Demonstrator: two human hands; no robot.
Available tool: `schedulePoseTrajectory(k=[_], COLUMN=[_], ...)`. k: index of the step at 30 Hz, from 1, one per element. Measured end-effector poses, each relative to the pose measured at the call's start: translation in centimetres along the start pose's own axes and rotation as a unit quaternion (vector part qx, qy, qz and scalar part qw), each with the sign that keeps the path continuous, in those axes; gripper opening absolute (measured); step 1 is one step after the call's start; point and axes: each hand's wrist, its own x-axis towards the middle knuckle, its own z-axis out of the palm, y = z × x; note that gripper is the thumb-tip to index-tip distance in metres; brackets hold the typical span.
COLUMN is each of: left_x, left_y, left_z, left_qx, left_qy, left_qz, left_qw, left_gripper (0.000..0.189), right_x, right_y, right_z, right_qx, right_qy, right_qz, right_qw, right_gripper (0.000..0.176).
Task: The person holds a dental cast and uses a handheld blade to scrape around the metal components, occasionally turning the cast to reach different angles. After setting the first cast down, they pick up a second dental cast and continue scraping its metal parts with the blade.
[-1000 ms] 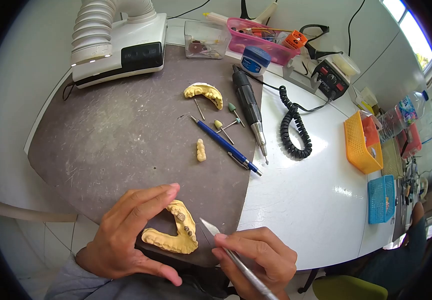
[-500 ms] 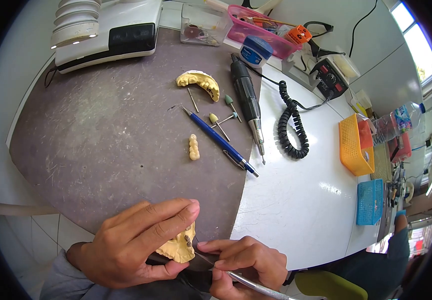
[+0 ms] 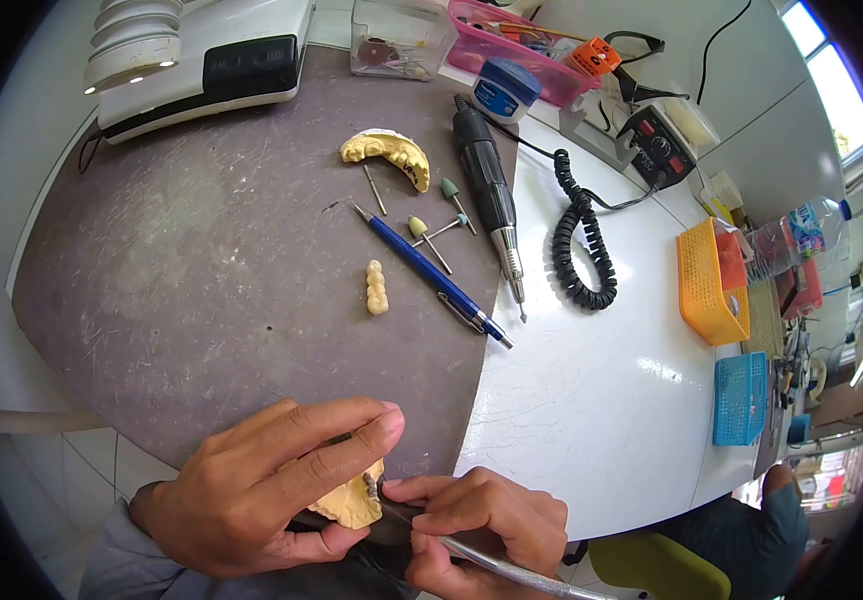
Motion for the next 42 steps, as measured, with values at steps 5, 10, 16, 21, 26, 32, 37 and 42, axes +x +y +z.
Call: schedulePoseTrajectory(k=[5, 10, 16, 21, 26, 32, 37, 42], left_x=[0.0, 0.0, -0.3, -0.4, -0.4, -0.4, -0.5, -0.5], left_y=[-0.1, -0.1, -0.5, -0.7, -0.7, -0.7, -0.5, -0.5], left_z=[0.1, 0.1, 0.3, 0.3, 0.5, 0.6, 0.5, 0.4], left_qx=[0.0, 0.004, 0.002, 0.001, 0.006, 0.011, 0.028, 0.017], left_qy=[0.004, 0.003, -0.009, -0.009, 0.0, 0.005, -0.009, -0.014], left_qz=[0.004, 0.003, 0.013, 0.019, 0.026, 0.029, 0.02, 0.015], left_qw=[1.0, 1.0, 1.0, 1.0, 1.0, 1.0, 0.999, 1.0], left_gripper=[0.082, 0.081, 0.08, 0.079, 0.079, 0.079, 0.08, 0.08], right_x=[0.1, 0.1, 0.4, 0.5, 0.5, 0.7, 1.4, 1.0], right_y=[-0.2, -0.4, -0.4, -0.4, -0.7, -0.4, -0.7, -0.2], right_z=[0.0, -0.1, -0.6, -0.6, -0.4, -0.6, -0.9, -1.0], right_qx=[0.002, -0.003, -0.001, -0.014, -0.009, -0.012, -0.04, -0.003], right_qy=[-0.007, -0.011, -0.026, -0.041, -0.034, -0.044, -0.051, -0.063], right_qz=[0.02, 0.039, 0.051, 0.052, 0.067, 0.057, 0.065, 0.061], right_qw=[1.0, 0.999, 0.998, 0.998, 0.997, 0.997, 0.996, 0.996], right_gripper=[0.013, 0.013, 0.013, 0.012, 0.012, 0.012, 0.015, 0.013])
